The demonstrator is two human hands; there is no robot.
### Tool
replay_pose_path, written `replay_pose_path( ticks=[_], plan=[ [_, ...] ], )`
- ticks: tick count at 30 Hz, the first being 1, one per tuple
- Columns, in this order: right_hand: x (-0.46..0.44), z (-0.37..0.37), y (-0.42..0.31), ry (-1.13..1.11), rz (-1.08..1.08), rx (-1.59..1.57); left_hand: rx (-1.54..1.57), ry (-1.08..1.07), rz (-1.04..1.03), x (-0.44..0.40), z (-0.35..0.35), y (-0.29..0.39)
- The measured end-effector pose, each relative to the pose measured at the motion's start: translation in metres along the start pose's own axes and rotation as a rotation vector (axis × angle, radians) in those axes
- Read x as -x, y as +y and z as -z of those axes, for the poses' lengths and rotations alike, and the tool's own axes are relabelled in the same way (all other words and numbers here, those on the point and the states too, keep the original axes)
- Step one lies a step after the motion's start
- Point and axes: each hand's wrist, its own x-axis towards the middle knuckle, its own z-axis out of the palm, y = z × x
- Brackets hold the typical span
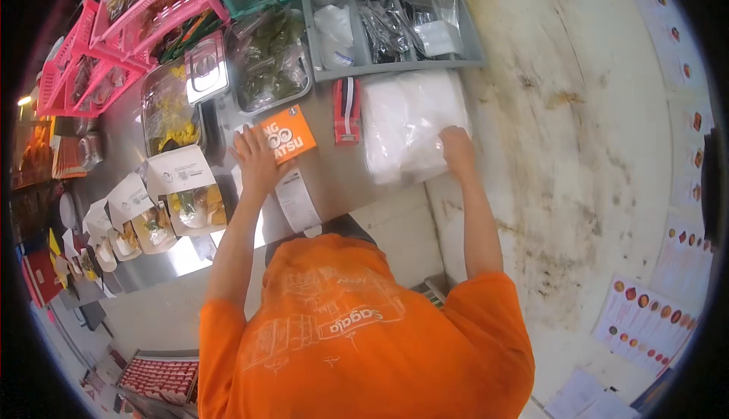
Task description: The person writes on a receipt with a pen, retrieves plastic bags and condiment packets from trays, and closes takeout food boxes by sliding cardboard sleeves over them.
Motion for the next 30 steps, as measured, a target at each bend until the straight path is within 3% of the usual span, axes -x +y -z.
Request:
replay_pose_path(
  ticks=[1,3,7,10,12,13,14,16,18,20,22,25,28,30],
  plan=[
    [-0.002,0.017,-0.007,0.058,0.064,-0.028,-0.002,-0.027,0.016,-0.001,0.005,0.003],
    [-0.004,0.062,-0.032,0.069,-0.149,-0.117,-0.009,-0.073,0.041,-0.006,0.017,0.007],
    [-0.002,0.109,-0.073,0.228,-0.506,-0.311,0.299,-0.068,-0.09,0.015,0.031,0.044],
    [0.003,0.114,-0.107,0.202,-0.395,-0.541,0.607,-0.059,-0.358,0.03,0.08,0.119],
    [0.016,0.111,-0.112,0.121,-0.486,-0.544,0.584,-0.216,-0.443,0.055,0.04,0.126],
    [0.021,0.104,-0.112,0.079,-0.523,-0.547,0.503,-0.399,-0.469,0.069,0.02,0.115],
    [0.029,0.08,-0.102,0.186,-0.476,-0.496,0.415,-0.581,-0.493,0.081,-0.004,0.091],
    [0.05,0.036,-0.08,0.354,-0.34,-0.338,0.52,-0.516,-0.656,0.111,-0.074,0.039],
    [0.048,0.02,-0.071,0.475,-0.113,-0.055,0.52,-0.538,-0.472,0.114,-0.064,0.026],
    [0.043,0.01,-0.061,0.361,-0.093,0.005,0.541,-0.485,-0.301,0.119,-0.055,0.014],
    [0.032,0.001,-0.05,0.045,-0.328,-0.196,0.662,-0.387,-0.12,0.107,-0.032,0.003],
    [0.011,0.051,-0.08,-0.013,-0.396,-0.124,0.723,-0.405,0.033,0.096,0.002,0.015],
    [0.003,0.149,-0.172,-0.229,-0.362,-0.276,0.923,-0.081,-0.327,0.071,0.093,0.081],
    [0.01,0.174,-0.21,-0.469,-0.238,-0.517,1.097,0.032,-0.578,0.055,0.147,0.128]
  ],
)
